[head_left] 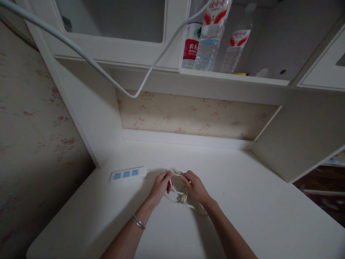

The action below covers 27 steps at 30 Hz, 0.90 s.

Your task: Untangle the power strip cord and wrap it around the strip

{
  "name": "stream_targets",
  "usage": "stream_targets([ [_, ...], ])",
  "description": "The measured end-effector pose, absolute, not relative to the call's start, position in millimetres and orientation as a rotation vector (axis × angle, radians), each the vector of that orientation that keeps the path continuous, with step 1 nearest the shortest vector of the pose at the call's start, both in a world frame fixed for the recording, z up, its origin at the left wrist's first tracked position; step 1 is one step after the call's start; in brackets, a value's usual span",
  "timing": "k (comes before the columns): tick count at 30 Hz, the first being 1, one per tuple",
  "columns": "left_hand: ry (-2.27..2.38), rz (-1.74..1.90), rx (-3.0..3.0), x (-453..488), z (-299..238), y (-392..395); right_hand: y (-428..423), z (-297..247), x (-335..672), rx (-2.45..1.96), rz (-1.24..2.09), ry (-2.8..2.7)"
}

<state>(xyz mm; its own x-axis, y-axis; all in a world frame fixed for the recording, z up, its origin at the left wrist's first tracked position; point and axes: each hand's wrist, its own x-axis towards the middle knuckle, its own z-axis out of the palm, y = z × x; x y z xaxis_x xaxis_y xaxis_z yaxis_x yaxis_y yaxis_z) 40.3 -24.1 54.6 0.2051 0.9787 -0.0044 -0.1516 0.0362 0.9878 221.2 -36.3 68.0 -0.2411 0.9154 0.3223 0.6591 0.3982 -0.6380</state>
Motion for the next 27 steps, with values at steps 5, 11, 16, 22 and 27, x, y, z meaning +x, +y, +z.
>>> stream_targets([
  [5,0.952,1.213,1.226,44,62,-22,-25,66,222,-1.549,0.531,-1.951],
  [11,0.933,1.26,1.263,38,57,-31,-1,61,225,-1.647,0.859,-1.586],
  [16,1.007,1.217,1.236,30,43,-39,4,70,235,-1.607,0.761,-1.534],
  [22,1.211,1.167,1.153,26,32,-48,-43,78,254,-1.72,0.711,-1.358],
  [27,1.287,1.118,1.158,32,27,-52,-79,69,255,-1.793,0.759,-1.674],
])
